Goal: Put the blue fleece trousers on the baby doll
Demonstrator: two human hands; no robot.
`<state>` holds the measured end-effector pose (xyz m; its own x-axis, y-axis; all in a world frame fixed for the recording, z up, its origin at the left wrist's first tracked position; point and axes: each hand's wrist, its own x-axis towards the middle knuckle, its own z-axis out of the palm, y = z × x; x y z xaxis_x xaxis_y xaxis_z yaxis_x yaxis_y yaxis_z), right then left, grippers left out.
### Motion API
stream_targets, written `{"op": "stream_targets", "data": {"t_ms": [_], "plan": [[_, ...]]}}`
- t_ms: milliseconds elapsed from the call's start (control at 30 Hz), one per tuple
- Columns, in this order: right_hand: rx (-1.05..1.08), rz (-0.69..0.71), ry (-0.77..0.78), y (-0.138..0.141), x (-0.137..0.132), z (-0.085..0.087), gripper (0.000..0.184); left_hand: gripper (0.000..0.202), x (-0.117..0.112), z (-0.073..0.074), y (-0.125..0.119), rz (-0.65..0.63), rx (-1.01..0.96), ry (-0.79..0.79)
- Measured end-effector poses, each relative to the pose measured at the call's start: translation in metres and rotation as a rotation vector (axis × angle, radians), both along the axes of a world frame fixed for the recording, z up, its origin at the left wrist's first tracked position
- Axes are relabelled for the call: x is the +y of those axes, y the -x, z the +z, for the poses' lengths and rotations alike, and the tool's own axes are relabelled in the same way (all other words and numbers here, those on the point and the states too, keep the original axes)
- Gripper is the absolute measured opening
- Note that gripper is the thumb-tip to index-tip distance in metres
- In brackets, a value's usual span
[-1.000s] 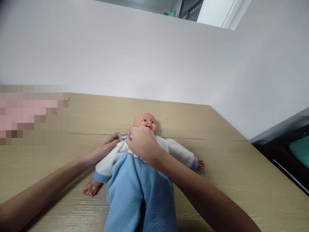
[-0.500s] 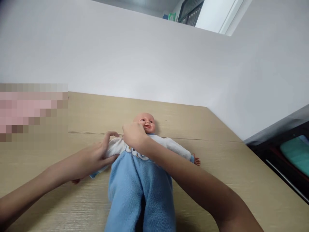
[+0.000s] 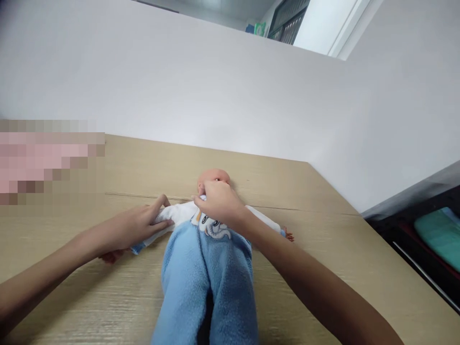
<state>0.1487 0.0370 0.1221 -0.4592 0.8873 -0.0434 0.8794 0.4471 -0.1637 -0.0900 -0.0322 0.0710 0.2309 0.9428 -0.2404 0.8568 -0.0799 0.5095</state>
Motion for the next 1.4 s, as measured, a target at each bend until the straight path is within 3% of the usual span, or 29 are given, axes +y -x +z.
{"op": "stream_targets", "data": {"t_ms": [133,300,367,467,567,633,733,800,867,933,1067,1167,1233,1400], "plan": [[0.354,0.11,0.274,-0.054,-0.003,-0.004,0.034,0.044,0.008,-0.012,0.001,-0.013,0.011,-0.007],[0.455,0.103,0.352,-0.126,-0.025,-0.029,0.042,0.05,0.014,-0.02,0.007,-0.055,0.034,-0.046],[0.492,0.054,0.253,-0.148,-0.038,-0.043,0.035,0.052,0.013,-0.018,0.009,-0.091,0.052,-0.121],[0.516,0.01,-0.012,-0.175,-0.053,-0.064,0.025,0.052,0.009,-0.008,0.003,-0.139,0.051,-0.297],[0.488,0.022,-0.133,-0.2,-0.058,-0.084,0.042,0.052,0.004,0.009,-0.029,-0.152,-0.02,-0.471],[0.472,0.05,-0.138,-0.217,-0.055,-0.097,0.054,0.044,0.004,0.019,-0.065,-0.269,-0.102,-0.563],[0.5,0.055,-0.091,-0.241,-0.049,-0.112,0.066,0.031,0.015,0.024,-0.122,-0.475,-0.097,-0.555],[0.529,0.038,-0.031,-0.253,-0.047,-0.116,0.074,0.027,0.028,0.021,-0.15,-0.51,0.003,-0.488],[0.561,0.014,0.018,-0.259,-0.049,-0.115,0.076,0.023,0.041,0.016,-0.165,-0.54,0.099,-0.402],[0.604,-0.02,0.065,-0.26,-0.052,-0.112,0.066,0.021,0.05,0.011,-0.169,-0.567,0.147,-0.371],[0.786,-0.108,0.048,-0.249,-0.057,-0.101,0.054,0.027,0.054,0.002,-0.164,-0.611,0.031,-0.443],[0.941,-0.156,-0.06,-0.234,-0.054,-0.086,0.056,0.034,0.051,-0.002,-0.161,-0.684,-0.069,-0.526],[0.991,-0.115,-0.073,-0.222,-0.048,-0.071,0.056,0.037,0.05,-0.004,-0.159,-0.723,-0.093,-0.613],[0.851,-0.068,-0.241,-0.185,-0.032,-0.04,0.053,0.04,0.049,-0.004,-0.153,-0.847,-0.1,-0.862]]}}
